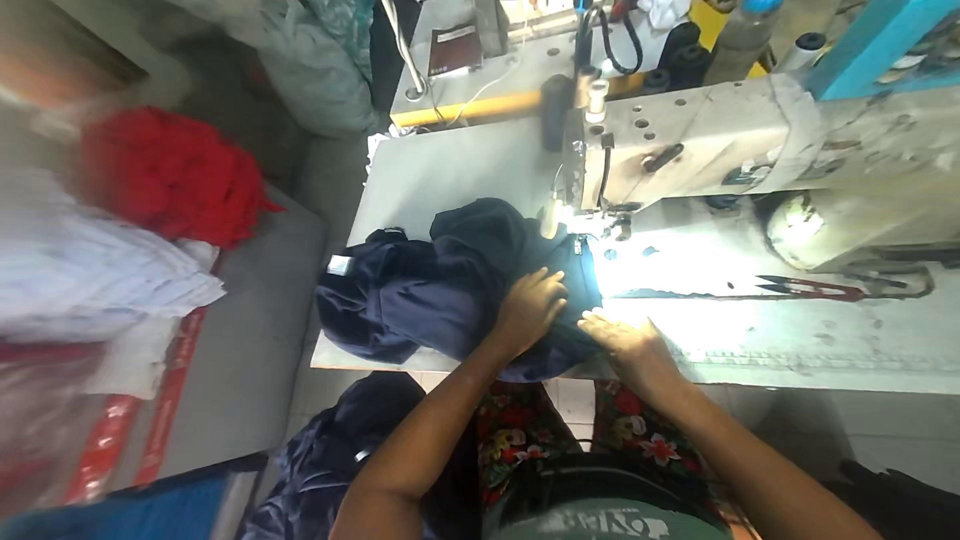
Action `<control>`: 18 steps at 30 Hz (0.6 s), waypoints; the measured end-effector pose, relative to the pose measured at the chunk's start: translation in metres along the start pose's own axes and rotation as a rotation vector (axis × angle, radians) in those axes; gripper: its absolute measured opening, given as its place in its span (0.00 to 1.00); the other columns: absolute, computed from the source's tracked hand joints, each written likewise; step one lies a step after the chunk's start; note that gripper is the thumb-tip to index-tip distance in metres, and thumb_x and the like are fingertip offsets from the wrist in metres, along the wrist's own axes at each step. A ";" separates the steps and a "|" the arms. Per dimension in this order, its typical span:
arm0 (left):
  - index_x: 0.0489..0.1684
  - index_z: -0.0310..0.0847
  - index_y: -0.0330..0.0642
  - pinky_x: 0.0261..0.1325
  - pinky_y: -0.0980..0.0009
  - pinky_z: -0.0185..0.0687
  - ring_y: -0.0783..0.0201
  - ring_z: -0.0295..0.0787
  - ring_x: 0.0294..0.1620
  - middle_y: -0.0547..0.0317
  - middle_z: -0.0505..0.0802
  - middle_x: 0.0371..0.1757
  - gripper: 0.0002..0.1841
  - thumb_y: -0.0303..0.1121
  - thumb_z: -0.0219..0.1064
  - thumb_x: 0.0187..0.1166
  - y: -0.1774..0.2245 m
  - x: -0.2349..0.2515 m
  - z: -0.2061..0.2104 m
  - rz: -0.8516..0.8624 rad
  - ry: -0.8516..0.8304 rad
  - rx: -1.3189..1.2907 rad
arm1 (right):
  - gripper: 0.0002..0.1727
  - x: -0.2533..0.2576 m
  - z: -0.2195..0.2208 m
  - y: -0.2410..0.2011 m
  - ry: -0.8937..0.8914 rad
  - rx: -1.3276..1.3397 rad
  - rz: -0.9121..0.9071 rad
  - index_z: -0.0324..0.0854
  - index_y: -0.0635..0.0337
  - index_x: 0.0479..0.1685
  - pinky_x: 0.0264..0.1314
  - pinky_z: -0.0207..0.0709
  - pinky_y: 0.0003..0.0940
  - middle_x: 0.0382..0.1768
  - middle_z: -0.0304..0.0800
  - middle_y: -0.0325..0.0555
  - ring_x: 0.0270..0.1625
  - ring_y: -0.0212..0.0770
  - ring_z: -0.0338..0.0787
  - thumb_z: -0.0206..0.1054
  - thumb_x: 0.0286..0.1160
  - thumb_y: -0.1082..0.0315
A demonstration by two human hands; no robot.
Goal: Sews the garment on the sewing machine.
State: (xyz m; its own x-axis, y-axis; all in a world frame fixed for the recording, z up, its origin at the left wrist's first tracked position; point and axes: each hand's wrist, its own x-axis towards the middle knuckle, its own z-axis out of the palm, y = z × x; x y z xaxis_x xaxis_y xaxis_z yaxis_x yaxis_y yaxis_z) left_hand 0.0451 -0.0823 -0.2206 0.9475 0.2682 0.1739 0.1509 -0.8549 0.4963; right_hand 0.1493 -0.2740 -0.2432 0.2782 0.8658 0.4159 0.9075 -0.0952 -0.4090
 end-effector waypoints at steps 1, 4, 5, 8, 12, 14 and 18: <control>0.52 0.91 0.35 0.82 0.45 0.69 0.41 0.81 0.78 0.45 0.90 0.70 0.12 0.31 0.63 0.85 -0.002 0.000 0.002 -0.001 0.012 0.001 | 0.16 0.000 0.000 0.000 -0.001 -0.003 0.004 0.94 0.59 0.51 0.57 0.84 0.62 0.58 0.97 0.49 0.64 0.53 0.94 0.65 0.71 0.80; 0.50 0.91 0.34 0.80 0.46 0.72 0.43 0.84 0.75 0.45 0.91 0.68 0.12 0.31 0.63 0.84 -0.008 0.001 0.008 0.021 0.046 0.010 | 0.16 0.002 0.001 0.001 0.000 -0.005 0.013 0.94 0.59 0.51 0.60 0.83 0.61 0.58 0.97 0.49 0.64 0.53 0.94 0.65 0.70 0.81; 0.50 0.91 0.34 0.80 0.46 0.72 0.42 0.84 0.75 0.45 0.92 0.67 0.12 0.31 0.63 0.84 -0.009 0.001 0.008 0.031 0.055 0.015 | 0.16 0.003 0.002 0.002 0.001 -0.002 0.016 0.94 0.59 0.51 0.62 0.82 0.61 0.58 0.97 0.48 0.64 0.53 0.94 0.65 0.70 0.81; 0.50 0.90 0.33 0.80 0.46 0.72 0.42 0.84 0.75 0.45 0.92 0.67 0.12 0.31 0.62 0.85 -0.012 0.005 0.007 0.037 0.060 0.024 | 0.17 0.008 0.003 0.004 0.014 0.020 0.012 0.94 0.60 0.51 0.68 0.77 0.66 0.58 0.96 0.50 0.65 0.55 0.93 0.65 0.70 0.82; 0.51 0.90 0.32 0.81 0.44 0.70 0.42 0.83 0.76 0.44 0.90 0.70 0.12 0.31 0.62 0.85 -0.016 0.015 0.004 0.016 0.042 0.007 | 0.16 0.016 0.003 0.010 0.012 0.023 0.003 0.94 0.61 0.52 0.70 0.76 0.66 0.58 0.96 0.50 0.65 0.54 0.93 0.64 0.72 0.82; 0.51 0.89 0.32 0.81 0.44 0.69 0.42 0.83 0.76 0.44 0.90 0.70 0.13 0.31 0.62 0.85 -0.018 0.019 0.002 0.008 0.039 0.011 | 0.16 0.021 0.003 0.011 0.007 0.011 0.002 0.94 0.61 0.52 0.69 0.76 0.66 0.58 0.96 0.51 0.64 0.54 0.94 0.65 0.71 0.81; 0.51 0.89 0.33 0.82 0.43 0.68 0.42 0.82 0.78 0.45 0.89 0.72 0.12 0.31 0.61 0.85 -0.023 0.027 0.001 -0.007 0.033 0.008 | 0.17 0.030 0.004 0.013 0.015 -0.002 0.011 0.94 0.59 0.53 0.66 0.76 0.66 0.58 0.96 0.51 0.64 0.54 0.94 0.66 0.71 0.81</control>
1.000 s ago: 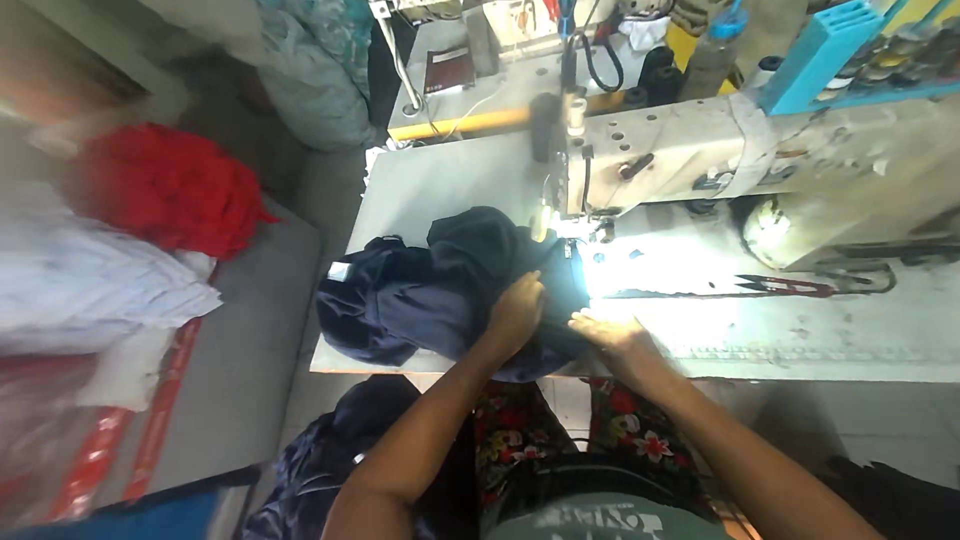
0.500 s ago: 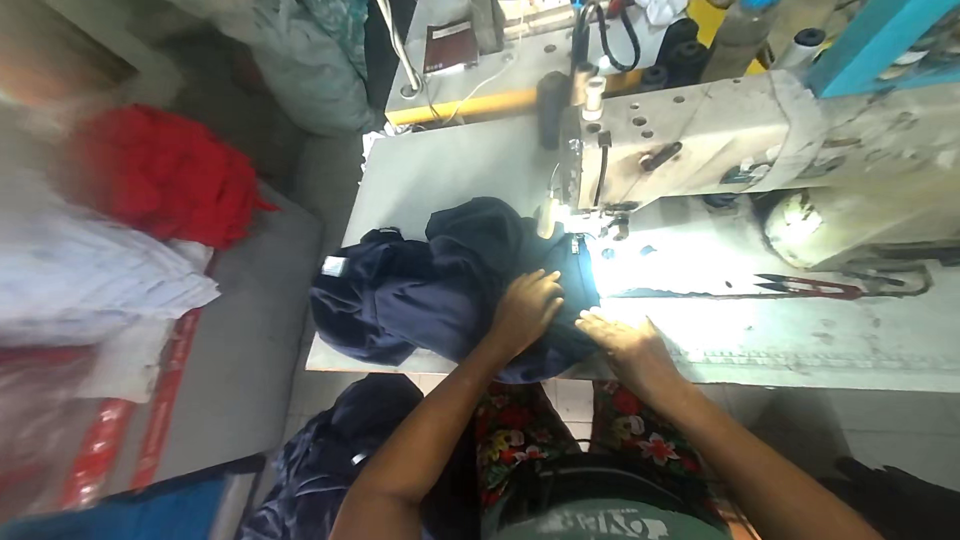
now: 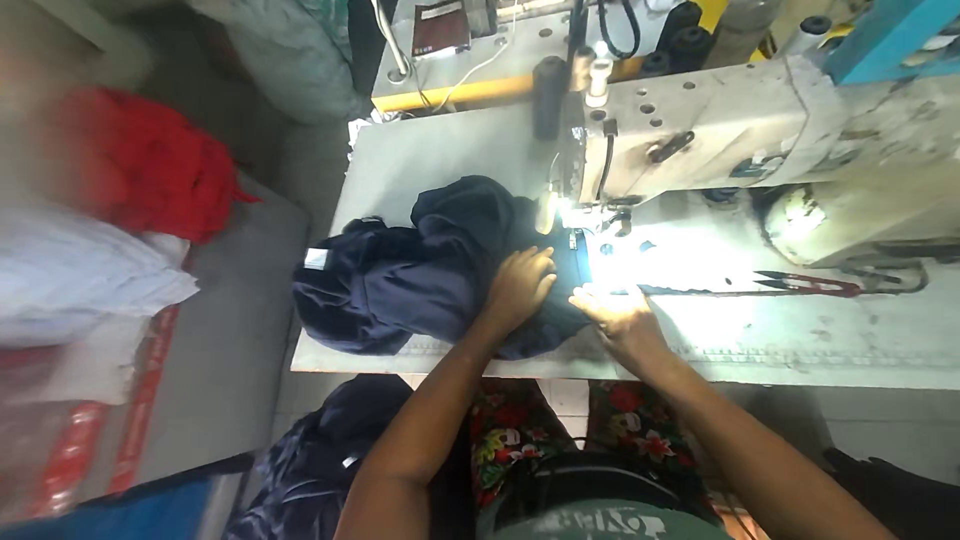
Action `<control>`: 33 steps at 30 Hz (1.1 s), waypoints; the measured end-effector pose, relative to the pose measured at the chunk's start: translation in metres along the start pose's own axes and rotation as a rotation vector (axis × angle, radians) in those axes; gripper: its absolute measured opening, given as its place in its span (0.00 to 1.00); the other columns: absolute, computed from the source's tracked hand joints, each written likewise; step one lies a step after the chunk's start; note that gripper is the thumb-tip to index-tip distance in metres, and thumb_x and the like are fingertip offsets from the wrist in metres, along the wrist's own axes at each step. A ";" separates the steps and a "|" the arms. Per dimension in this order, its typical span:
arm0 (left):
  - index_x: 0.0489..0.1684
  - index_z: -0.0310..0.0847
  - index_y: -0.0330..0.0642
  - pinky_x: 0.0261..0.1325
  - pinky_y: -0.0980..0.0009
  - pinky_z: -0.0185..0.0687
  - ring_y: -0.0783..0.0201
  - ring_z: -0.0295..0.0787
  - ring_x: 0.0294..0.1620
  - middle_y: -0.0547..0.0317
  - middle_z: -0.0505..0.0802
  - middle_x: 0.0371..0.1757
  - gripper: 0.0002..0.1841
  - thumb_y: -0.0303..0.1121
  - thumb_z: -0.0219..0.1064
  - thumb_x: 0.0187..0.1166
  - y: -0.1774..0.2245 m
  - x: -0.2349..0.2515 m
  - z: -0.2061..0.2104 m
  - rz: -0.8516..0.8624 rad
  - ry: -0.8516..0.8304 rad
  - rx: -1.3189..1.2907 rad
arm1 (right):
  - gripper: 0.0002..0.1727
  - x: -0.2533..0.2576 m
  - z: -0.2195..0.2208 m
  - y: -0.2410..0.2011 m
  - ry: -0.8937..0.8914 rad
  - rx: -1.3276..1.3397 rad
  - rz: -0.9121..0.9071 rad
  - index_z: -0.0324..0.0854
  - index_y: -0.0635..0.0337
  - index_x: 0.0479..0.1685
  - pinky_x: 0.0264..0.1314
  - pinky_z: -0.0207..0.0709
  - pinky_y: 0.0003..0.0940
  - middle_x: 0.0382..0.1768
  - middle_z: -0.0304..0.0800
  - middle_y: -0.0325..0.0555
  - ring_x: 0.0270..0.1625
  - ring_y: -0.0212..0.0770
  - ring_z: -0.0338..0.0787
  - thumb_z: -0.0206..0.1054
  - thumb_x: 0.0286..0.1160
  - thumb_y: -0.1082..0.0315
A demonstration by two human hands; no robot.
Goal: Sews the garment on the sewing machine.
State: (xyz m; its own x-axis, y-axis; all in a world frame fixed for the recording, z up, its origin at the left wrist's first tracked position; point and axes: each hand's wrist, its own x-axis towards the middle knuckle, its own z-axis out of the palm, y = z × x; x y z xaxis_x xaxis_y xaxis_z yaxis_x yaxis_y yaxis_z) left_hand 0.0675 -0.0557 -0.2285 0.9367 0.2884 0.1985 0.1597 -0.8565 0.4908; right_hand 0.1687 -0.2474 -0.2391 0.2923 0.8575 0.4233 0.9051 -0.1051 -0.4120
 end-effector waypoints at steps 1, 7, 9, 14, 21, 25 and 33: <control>0.51 0.89 0.33 0.82 0.43 0.67 0.43 0.82 0.78 0.45 0.89 0.72 0.13 0.31 0.61 0.85 -0.002 0.002 0.000 0.002 0.003 0.002 | 0.17 0.002 0.000 0.001 0.000 -0.003 0.004 0.94 0.59 0.53 0.66 0.77 0.64 0.58 0.96 0.51 0.64 0.55 0.94 0.65 0.71 0.81; 0.52 0.88 0.34 0.83 0.45 0.66 0.45 0.80 0.80 0.48 0.89 0.73 0.12 0.32 0.61 0.85 -0.008 0.011 0.000 -0.023 0.011 0.012 | 0.19 0.012 0.002 0.005 -0.017 -0.045 0.018 0.94 0.56 0.55 0.65 0.78 0.60 0.60 0.95 0.51 0.65 0.57 0.92 0.66 0.70 0.81; 0.53 0.88 0.33 0.85 0.45 0.64 0.45 0.78 0.81 0.47 0.88 0.74 0.12 0.31 0.61 0.86 -0.009 0.016 -0.001 -0.043 -0.005 0.000 | 0.18 0.015 0.005 0.009 -0.005 -0.045 0.013 0.94 0.56 0.56 0.67 0.78 0.60 0.60 0.95 0.52 0.65 0.59 0.91 0.67 0.70 0.80; 0.55 0.87 0.35 0.85 0.48 0.63 0.45 0.77 0.82 0.49 0.88 0.75 0.13 0.33 0.59 0.87 -0.019 0.025 0.000 -0.053 -0.023 0.027 | 0.18 0.020 0.009 0.016 -0.007 -0.046 0.017 0.93 0.56 0.57 0.71 0.75 0.61 0.63 0.93 0.53 0.68 0.61 0.88 0.66 0.73 0.78; 0.59 0.87 0.35 0.88 0.49 0.60 0.45 0.76 0.83 0.47 0.87 0.75 0.16 0.34 0.57 0.89 -0.023 0.039 -0.005 -0.101 -0.072 0.026 | 0.19 0.024 0.012 0.019 -0.003 -0.046 0.043 0.92 0.55 0.61 0.72 0.73 0.63 0.66 0.92 0.53 0.70 0.63 0.87 0.68 0.73 0.77; 0.63 0.86 0.35 0.87 0.46 0.60 0.43 0.76 0.82 0.43 0.86 0.75 0.17 0.35 0.57 0.90 -0.025 0.042 -0.016 -0.060 -0.131 0.021 | 0.18 0.025 0.011 0.018 -0.025 -0.022 0.079 0.91 0.55 0.62 0.65 0.79 0.63 0.62 0.92 0.57 0.64 0.64 0.90 0.67 0.76 0.75; 0.44 0.92 0.37 0.79 0.22 0.52 0.38 0.90 0.61 0.43 0.95 0.45 0.20 0.48 0.67 0.83 -0.016 0.013 -0.097 0.233 -0.291 0.399 | 0.18 0.025 0.008 0.018 -0.083 -0.008 0.091 0.90 0.56 0.65 0.61 0.81 0.63 0.61 0.93 0.58 0.61 0.64 0.91 0.67 0.78 0.74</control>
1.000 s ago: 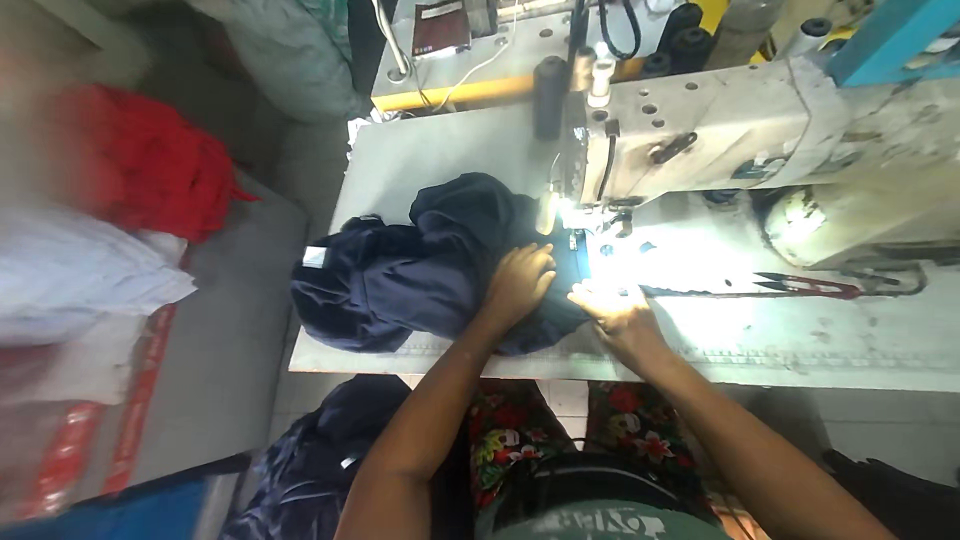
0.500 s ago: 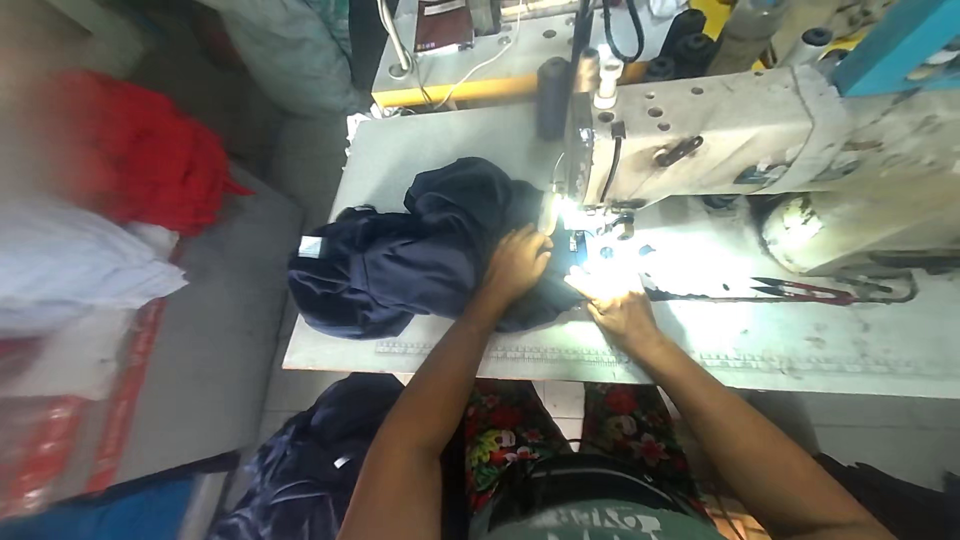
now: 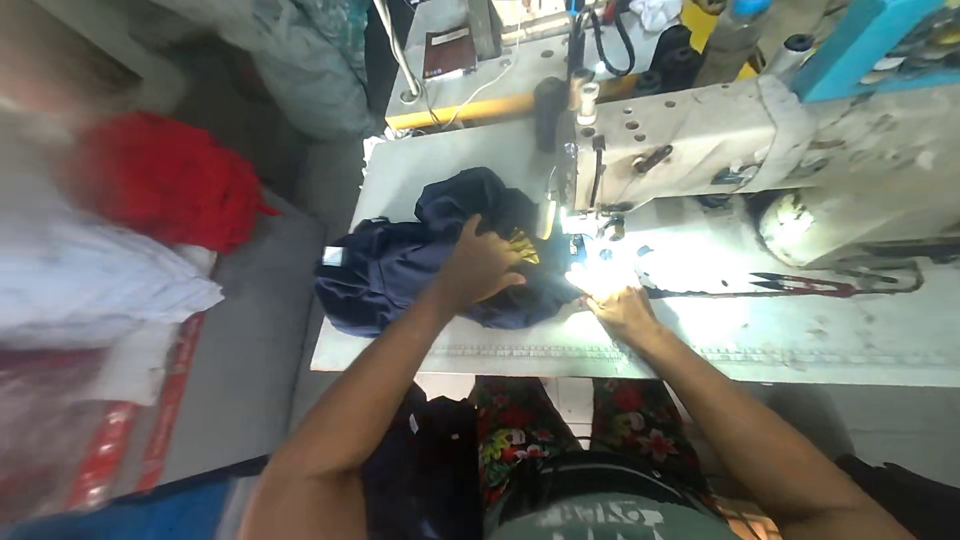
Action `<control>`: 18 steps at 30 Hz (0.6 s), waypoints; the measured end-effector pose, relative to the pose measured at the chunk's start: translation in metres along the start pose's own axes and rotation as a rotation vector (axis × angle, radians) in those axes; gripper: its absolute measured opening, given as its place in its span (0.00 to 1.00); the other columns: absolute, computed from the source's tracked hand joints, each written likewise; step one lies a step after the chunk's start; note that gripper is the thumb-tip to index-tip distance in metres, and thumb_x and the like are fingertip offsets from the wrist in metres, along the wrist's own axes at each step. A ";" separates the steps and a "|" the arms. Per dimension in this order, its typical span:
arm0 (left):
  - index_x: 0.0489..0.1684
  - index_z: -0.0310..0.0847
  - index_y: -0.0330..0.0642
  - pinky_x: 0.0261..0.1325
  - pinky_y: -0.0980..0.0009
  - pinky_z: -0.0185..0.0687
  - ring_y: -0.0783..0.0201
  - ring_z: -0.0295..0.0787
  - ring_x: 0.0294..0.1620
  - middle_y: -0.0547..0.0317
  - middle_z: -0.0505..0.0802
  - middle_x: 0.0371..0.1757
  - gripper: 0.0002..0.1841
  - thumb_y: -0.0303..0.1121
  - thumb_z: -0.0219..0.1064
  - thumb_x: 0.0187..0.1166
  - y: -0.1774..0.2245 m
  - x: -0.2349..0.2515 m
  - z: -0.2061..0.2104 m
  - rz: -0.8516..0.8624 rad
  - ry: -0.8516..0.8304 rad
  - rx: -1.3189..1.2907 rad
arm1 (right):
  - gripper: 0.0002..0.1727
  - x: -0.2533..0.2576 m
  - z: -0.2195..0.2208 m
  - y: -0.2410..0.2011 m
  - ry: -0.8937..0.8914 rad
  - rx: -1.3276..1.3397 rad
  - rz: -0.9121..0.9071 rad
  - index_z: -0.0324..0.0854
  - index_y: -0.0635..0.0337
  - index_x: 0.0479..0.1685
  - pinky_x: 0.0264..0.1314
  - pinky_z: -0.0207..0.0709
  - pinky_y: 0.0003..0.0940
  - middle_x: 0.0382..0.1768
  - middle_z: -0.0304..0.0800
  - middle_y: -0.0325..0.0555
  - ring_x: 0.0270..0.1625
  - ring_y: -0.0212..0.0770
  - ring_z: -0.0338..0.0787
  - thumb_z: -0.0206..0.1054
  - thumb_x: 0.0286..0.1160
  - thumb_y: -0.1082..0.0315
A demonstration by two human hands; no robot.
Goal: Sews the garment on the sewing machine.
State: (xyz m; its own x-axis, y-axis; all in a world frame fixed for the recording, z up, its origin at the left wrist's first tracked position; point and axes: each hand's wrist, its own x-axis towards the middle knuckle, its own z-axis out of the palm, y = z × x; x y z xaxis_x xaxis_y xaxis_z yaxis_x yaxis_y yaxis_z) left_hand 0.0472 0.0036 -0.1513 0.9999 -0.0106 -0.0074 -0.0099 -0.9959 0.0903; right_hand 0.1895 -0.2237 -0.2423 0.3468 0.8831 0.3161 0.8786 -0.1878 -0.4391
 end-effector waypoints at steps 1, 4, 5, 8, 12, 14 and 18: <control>0.40 0.92 0.38 0.79 0.20 0.49 0.39 0.90 0.60 0.44 0.95 0.42 0.16 0.44 0.68 0.82 0.001 -0.006 -0.006 0.051 0.036 -0.002 | 0.19 0.000 -0.001 0.000 -0.009 0.020 -0.007 0.89 0.55 0.67 0.66 0.78 0.63 0.65 0.91 0.57 0.65 0.64 0.90 0.66 0.79 0.74; 0.41 0.96 0.47 0.80 0.23 0.54 0.45 0.93 0.59 0.50 0.96 0.47 0.11 0.39 0.66 0.83 0.012 -0.015 -0.013 0.173 0.177 0.035 | 0.21 0.000 -0.004 0.001 -0.010 0.050 -0.037 0.89 0.51 0.69 0.69 0.75 0.64 0.68 0.90 0.55 0.69 0.64 0.87 0.66 0.79 0.75; 0.43 0.96 0.49 0.80 0.25 0.56 0.46 0.93 0.61 0.51 0.96 0.51 0.12 0.39 0.65 0.84 0.016 -0.016 -0.013 0.195 0.193 0.056 | 0.21 0.000 -0.003 0.002 0.001 0.051 -0.044 0.89 0.50 0.69 0.72 0.73 0.64 0.69 0.89 0.55 0.71 0.64 0.86 0.65 0.79 0.74; 0.36 0.94 0.43 0.84 0.26 0.49 0.46 0.88 0.69 0.51 0.97 0.51 0.13 0.37 0.63 0.83 0.034 -0.017 -0.018 0.200 0.166 -0.048 | 0.21 -0.001 -0.002 0.007 -0.047 0.047 -0.047 0.87 0.47 0.71 0.76 0.69 0.66 0.72 0.87 0.53 0.75 0.64 0.83 0.64 0.81 0.71; 0.31 0.92 0.38 0.86 0.46 0.62 0.61 0.93 0.46 0.56 0.94 0.32 0.12 0.34 0.66 0.79 0.090 -0.023 -0.033 0.171 0.022 -0.419 | 0.17 -0.010 -0.010 0.006 -0.099 0.068 -0.173 0.92 0.50 0.63 0.76 0.70 0.66 0.71 0.89 0.51 0.77 0.63 0.82 0.68 0.78 0.69; 0.33 0.90 0.39 0.64 0.61 0.81 0.64 0.89 0.40 0.57 0.91 0.31 0.12 0.35 0.65 0.83 0.113 -0.023 -0.028 0.194 -0.144 -0.564 | 0.11 -0.022 -0.016 -0.001 -0.077 0.134 -0.252 0.96 0.57 0.46 0.71 0.75 0.66 0.59 0.95 0.52 0.72 0.60 0.87 0.71 0.69 0.77; 0.38 0.88 0.30 0.41 0.67 0.77 0.65 0.82 0.33 0.51 0.89 0.31 0.16 0.35 0.61 0.87 0.126 -0.008 -0.008 0.119 -0.366 -0.824 | 0.14 -0.059 -0.018 -0.016 -0.103 0.180 -0.214 0.94 0.59 0.52 0.66 0.77 0.70 0.62 0.94 0.51 0.71 0.56 0.90 0.68 0.72 0.79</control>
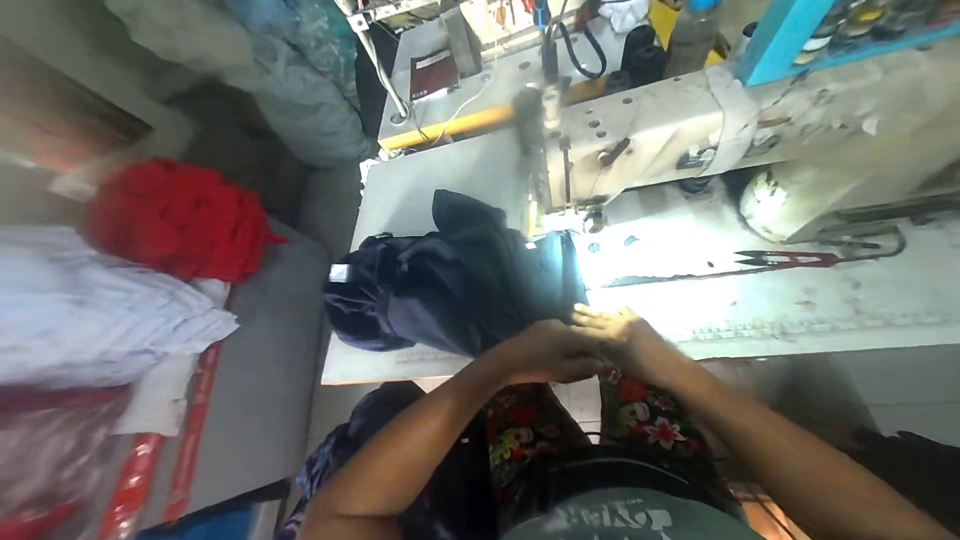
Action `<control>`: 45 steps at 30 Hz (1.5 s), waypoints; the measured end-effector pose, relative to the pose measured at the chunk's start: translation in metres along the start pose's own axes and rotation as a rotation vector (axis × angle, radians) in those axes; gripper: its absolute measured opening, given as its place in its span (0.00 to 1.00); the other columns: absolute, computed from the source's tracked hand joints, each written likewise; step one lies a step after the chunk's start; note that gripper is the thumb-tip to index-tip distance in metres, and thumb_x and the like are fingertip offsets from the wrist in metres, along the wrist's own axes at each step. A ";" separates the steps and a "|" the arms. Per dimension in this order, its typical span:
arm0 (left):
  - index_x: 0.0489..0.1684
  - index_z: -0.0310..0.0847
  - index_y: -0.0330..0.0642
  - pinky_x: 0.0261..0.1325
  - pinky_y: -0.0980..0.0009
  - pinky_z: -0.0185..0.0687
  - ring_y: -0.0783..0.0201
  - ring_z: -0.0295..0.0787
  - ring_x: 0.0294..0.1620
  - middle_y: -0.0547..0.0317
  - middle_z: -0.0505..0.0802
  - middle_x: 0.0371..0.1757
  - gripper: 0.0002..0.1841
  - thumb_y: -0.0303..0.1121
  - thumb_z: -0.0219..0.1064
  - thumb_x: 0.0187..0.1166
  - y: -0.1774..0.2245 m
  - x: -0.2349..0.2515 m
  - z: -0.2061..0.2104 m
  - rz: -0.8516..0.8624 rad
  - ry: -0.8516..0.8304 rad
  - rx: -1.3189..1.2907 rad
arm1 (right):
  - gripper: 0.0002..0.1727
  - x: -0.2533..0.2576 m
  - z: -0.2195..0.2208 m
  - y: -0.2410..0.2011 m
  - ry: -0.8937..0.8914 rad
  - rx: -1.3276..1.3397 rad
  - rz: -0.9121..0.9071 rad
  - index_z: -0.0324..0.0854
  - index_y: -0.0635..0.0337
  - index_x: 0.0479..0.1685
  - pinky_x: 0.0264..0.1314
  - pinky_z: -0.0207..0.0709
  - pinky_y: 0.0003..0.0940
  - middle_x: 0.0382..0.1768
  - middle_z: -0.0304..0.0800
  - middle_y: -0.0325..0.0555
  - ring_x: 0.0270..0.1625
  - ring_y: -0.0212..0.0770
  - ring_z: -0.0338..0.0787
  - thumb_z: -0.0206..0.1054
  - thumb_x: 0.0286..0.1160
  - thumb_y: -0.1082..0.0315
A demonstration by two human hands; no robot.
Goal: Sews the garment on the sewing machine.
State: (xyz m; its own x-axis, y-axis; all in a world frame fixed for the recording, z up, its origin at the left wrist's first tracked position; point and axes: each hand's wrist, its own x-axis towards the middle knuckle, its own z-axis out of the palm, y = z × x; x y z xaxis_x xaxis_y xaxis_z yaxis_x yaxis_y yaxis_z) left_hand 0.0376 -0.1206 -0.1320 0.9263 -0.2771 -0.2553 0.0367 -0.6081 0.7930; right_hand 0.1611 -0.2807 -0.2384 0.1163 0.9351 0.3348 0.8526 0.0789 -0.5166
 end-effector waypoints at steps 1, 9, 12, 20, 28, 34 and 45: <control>0.36 0.89 0.31 0.42 0.67 0.77 0.66 0.83 0.34 0.52 0.89 0.31 0.16 0.35 0.61 0.87 -0.004 0.004 0.001 -0.029 0.062 0.016 | 0.16 -0.005 0.002 -0.003 0.009 -0.006 0.021 0.93 0.59 0.54 0.66 0.77 0.70 0.64 0.94 0.51 0.70 0.55 0.90 0.68 0.72 0.80; 0.40 0.88 0.29 0.72 0.44 0.80 0.41 0.87 0.70 0.38 0.92 0.62 0.13 0.34 0.67 0.82 -0.091 0.023 0.009 -0.208 0.698 0.605 | 0.17 -0.007 0.014 -0.013 0.128 -0.156 0.055 0.93 0.60 0.54 0.61 0.80 0.68 0.59 0.96 0.48 0.65 0.52 0.94 0.68 0.69 0.80; 0.49 0.89 0.32 0.72 0.40 0.79 0.42 0.86 0.71 0.40 0.90 0.65 0.08 0.26 0.68 0.79 -0.088 0.012 0.014 -0.203 0.727 0.620 | 0.17 -0.007 0.014 -0.014 0.141 -0.144 0.063 0.94 0.58 0.55 0.61 0.80 0.70 0.58 0.97 0.47 0.64 0.52 0.95 0.69 0.68 0.80; 0.54 0.92 0.39 0.88 0.36 0.54 0.44 0.76 0.83 0.50 0.89 0.72 0.15 0.16 0.63 0.76 -0.077 0.007 0.013 -0.053 0.532 0.610 | 0.18 -0.007 0.014 -0.014 0.136 -0.192 0.069 0.94 0.55 0.55 0.58 0.82 0.65 0.58 0.97 0.45 0.63 0.51 0.95 0.67 0.69 0.80; 0.54 0.90 0.34 0.53 0.40 0.78 0.38 0.93 0.44 0.38 0.94 0.41 0.13 0.31 0.60 0.87 -0.058 0.026 -0.016 -0.432 0.479 0.681 | 0.19 -0.005 0.009 -0.015 0.112 -0.186 0.076 0.93 0.57 0.56 0.58 0.81 0.66 0.59 0.96 0.46 0.63 0.53 0.95 0.68 0.67 0.81; 0.58 0.91 0.37 0.74 0.48 0.78 0.46 0.89 0.67 0.45 0.93 0.61 0.13 0.25 0.63 0.81 -0.079 0.043 0.015 0.022 0.817 0.804 | 0.20 -0.006 0.011 -0.018 0.115 -0.193 0.108 0.94 0.56 0.55 0.58 0.81 0.67 0.58 0.97 0.47 0.63 0.54 0.95 0.67 0.67 0.81; 0.71 0.87 0.51 0.83 0.35 0.62 0.39 0.76 0.82 0.46 0.83 0.79 0.19 0.40 0.66 0.83 -0.095 0.023 0.021 -0.067 0.658 0.593 | 0.20 -0.005 0.013 -0.022 0.122 -0.231 0.125 0.93 0.56 0.56 0.59 0.80 0.68 0.59 0.96 0.45 0.63 0.53 0.95 0.67 0.68 0.80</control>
State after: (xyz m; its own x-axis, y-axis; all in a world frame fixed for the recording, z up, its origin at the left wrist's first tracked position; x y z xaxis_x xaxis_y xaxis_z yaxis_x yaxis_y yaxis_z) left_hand 0.0477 -0.0846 -0.2248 0.9637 0.1459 0.2236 0.0678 -0.9437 0.3238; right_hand 0.1349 -0.2822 -0.2388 0.2760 0.8831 0.3795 0.9197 -0.1279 -0.3711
